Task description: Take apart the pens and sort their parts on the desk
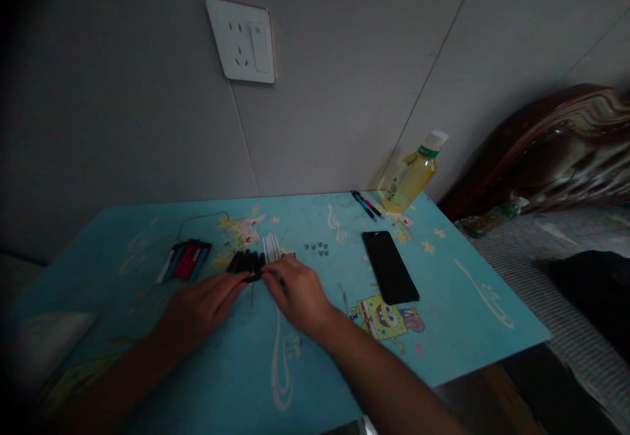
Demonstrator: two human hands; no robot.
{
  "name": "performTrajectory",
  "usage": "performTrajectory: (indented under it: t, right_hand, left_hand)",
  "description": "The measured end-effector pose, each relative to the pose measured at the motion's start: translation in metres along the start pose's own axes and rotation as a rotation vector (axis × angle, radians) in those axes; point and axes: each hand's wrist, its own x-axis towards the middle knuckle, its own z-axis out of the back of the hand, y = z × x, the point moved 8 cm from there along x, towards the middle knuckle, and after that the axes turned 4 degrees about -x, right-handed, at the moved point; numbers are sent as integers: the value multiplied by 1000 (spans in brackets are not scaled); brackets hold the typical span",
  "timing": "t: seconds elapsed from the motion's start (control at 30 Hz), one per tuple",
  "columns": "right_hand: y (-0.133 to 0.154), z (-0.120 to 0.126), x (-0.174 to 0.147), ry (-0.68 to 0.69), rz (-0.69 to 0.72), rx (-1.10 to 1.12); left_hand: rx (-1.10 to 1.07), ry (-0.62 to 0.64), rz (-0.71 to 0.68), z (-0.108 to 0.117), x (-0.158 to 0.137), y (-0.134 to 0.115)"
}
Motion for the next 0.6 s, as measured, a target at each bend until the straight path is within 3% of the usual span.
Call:
performTrajectory:
  t: [0.23,0.37,0.6]
  right_hand:
    - [-29,46,10,-114,-119,-302]
    - [-53,67,12,-100,-174,-464]
    - [-60,54,11,67,-96,-618]
  left_hand:
    - [36,19,26,-1,2,1]
    - [49,3,23,3,5,-3]
    - [46,20,20,6,8,-6]
